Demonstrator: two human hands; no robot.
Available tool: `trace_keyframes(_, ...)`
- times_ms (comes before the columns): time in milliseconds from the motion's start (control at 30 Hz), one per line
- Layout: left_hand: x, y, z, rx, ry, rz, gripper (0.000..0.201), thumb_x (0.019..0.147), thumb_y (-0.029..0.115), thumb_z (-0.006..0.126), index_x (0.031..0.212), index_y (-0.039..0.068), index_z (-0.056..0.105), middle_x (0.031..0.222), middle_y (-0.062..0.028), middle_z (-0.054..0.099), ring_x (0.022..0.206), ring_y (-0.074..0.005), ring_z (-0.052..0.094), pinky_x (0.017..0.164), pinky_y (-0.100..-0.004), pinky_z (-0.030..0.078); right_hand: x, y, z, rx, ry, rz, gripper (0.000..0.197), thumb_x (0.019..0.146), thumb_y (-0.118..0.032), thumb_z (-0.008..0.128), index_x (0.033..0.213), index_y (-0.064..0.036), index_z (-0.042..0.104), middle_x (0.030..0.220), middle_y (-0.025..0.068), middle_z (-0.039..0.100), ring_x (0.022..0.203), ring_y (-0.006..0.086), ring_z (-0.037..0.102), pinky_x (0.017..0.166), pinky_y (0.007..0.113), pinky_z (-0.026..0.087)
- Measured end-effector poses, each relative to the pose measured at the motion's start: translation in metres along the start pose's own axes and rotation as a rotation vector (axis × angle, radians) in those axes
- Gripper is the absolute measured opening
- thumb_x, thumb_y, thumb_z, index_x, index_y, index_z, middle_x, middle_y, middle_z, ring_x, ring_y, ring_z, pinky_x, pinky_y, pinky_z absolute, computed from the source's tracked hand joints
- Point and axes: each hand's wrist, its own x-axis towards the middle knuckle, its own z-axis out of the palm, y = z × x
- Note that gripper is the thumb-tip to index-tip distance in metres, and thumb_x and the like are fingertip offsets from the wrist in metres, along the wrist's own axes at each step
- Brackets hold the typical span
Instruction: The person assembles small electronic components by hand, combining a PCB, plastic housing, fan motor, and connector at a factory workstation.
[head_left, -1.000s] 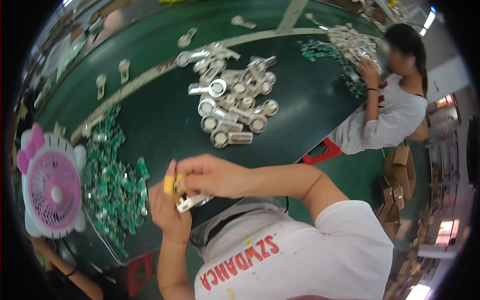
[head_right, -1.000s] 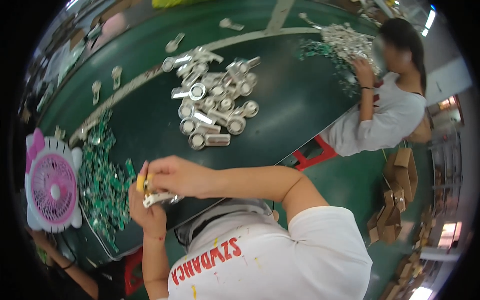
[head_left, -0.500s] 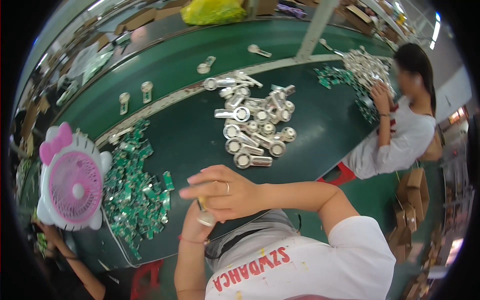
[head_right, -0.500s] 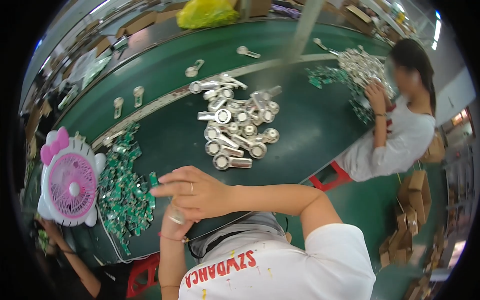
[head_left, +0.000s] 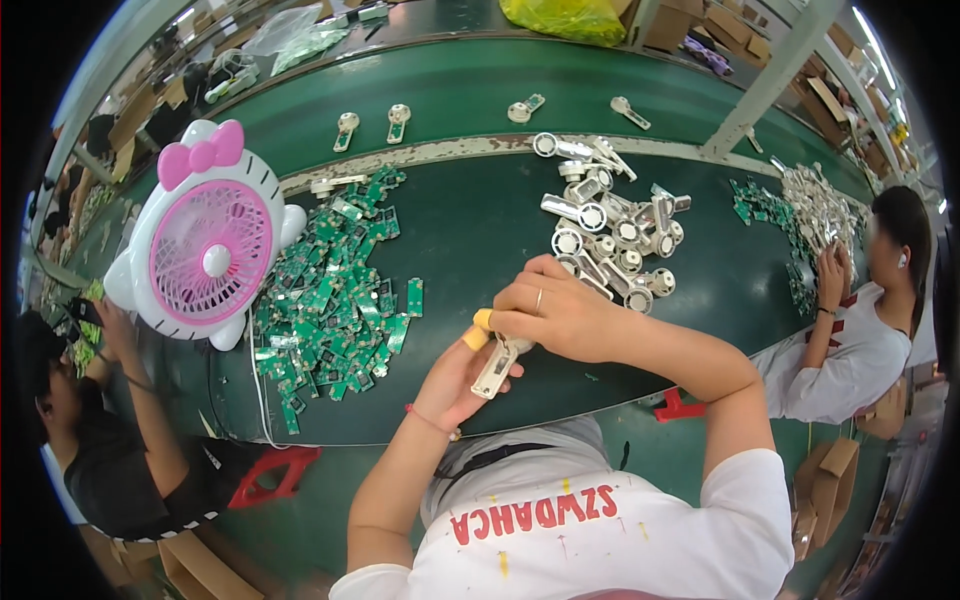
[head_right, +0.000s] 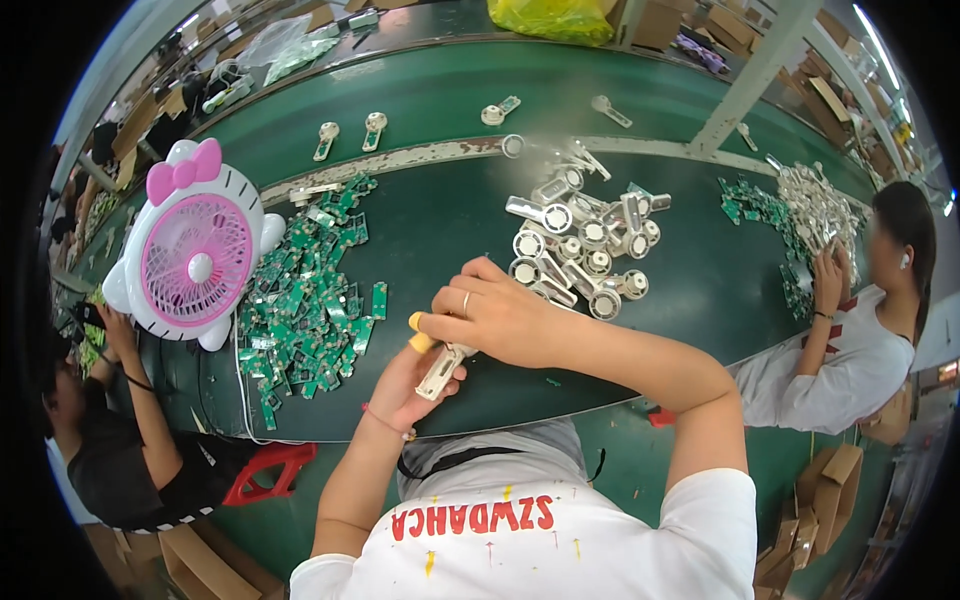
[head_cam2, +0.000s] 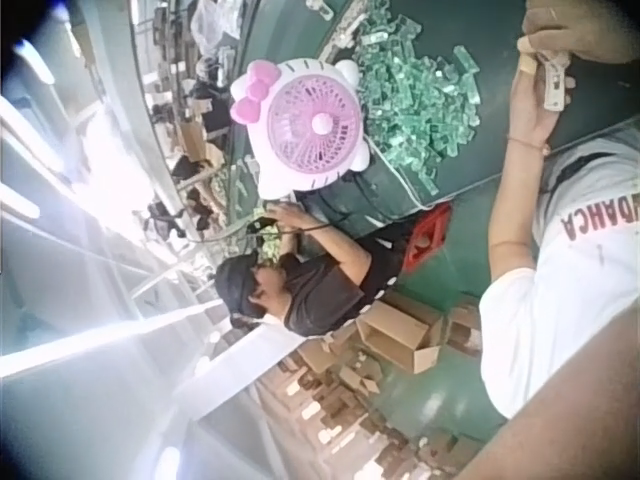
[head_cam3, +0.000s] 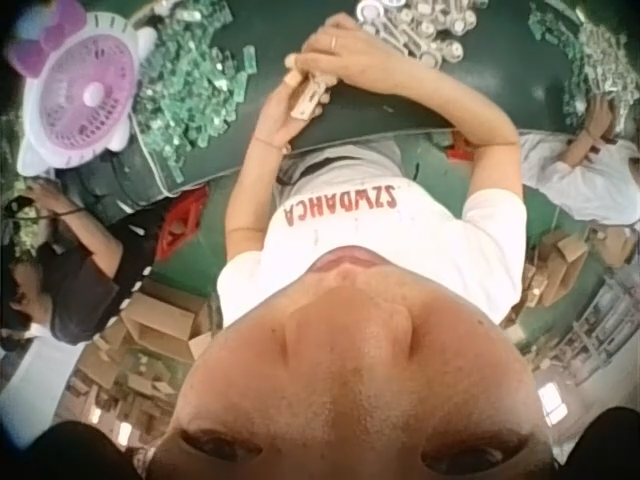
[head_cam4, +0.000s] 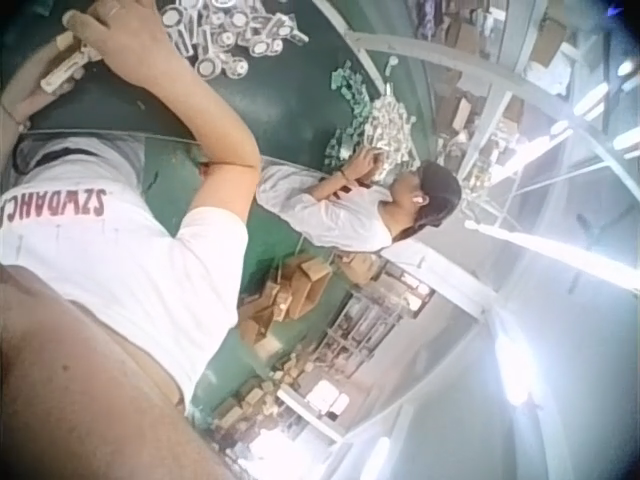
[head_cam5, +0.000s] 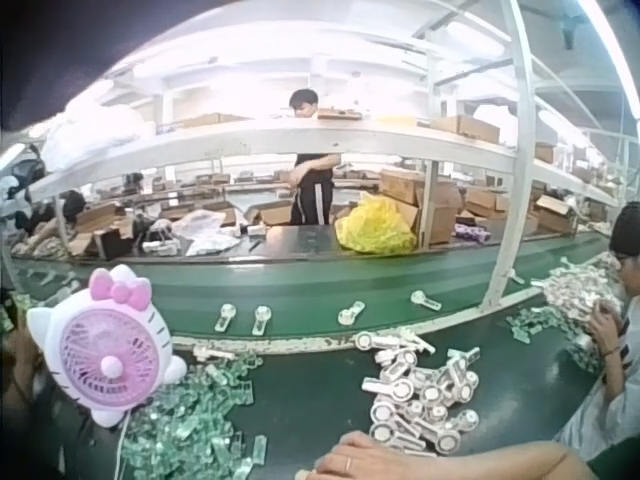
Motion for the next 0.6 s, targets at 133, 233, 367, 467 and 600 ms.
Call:
trace_keyframes(133, 0.013, -0.014, -0.012, -0.065, -0.029, -0.035, 0.028, 0.093, 0.021, 0.043, 0.117, 0.008, 0.046, 0.103, -0.0087, 0.059, 0.087, -0.0210, 0.063, 0.062, -0.0288, 0.053, 0.005, -0.003, -0.001, -0.094, 0.065, -0.146, 0.036, 0.068, -0.019, 0.060, 0.103, -0.0091, 0.055, 0.089, 0.0044, 0.052, 0.082, 0.0193, 0.052, 0.080, 0.036, 0.037)
trace_keyframes(233, 0.011, -0.005, 0.003, -0.028, -0.028, 0.170, 0.040, 0.093, 0.015, 0.042, 0.132, 0.008, 0.036, 0.110, -0.0099, 0.057, 0.090, -0.0224, 0.062, 0.070, -0.0285, 0.053, -0.004, 0.000, -0.008, -0.083, -0.025, 0.123, 0.030, 0.073, -0.015, 0.061, 0.102, -0.0076, 0.057, 0.088, 0.0057, 0.055, 0.082, 0.0203, 0.054, 0.078, 0.034, 0.038)
trace_keyframes(367, 0.002, 0.003, 0.013, 0.381, 0.214, 0.476, 0.045, 0.089, 0.001, 0.048, 0.133, 0.003, 0.036, 0.119, -0.0091, 0.053, 0.095, -0.0213, 0.061, 0.080, -0.0288, 0.051, -0.012, 0.003, -0.009, 0.391, -0.408, 0.630, 0.021, 0.081, -0.011, 0.061, 0.101, -0.0059, 0.060, 0.083, 0.0069, 0.060, 0.077, 0.0218, 0.058, 0.072, 0.030, 0.044)
trace_keyframes(467, 0.000, -0.008, 0.012, 0.819, 0.196, 0.829, 0.043, 0.085, -0.004, 0.053, 0.127, 0.001, 0.046, 0.123, -0.0086, 0.052, 0.098, -0.0170, 0.059, 0.085, -0.0278, 0.049, -0.028, 0.001, 0.012, 1.221, -0.381, 0.789, 0.025, 0.084, -0.011, 0.062, 0.106, -0.0011, 0.056, 0.083, 0.0042, 0.063, 0.079, 0.0095, 0.058, 0.072, 0.026, 0.045)
trace_keyframes(600, -0.006, -0.010, 0.012, 1.037, 0.212, 0.954, 0.044, 0.080, -0.006, 0.057, 0.123, 0.002, 0.050, 0.126, -0.0105, 0.052, 0.102, -0.0167, 0.058, 0.082, -0.0274, 0.050, -0.027, -0.018, 0.018, 1.549, -0.025, 0.902, 0.021, 0.083, -0.006, 0.062, 0.103, -0.0014, 0.055, 0.090, 0.0019, 0.061, 0.084, 0.0074, 0.056, 0.078, 0.023, 0.045)
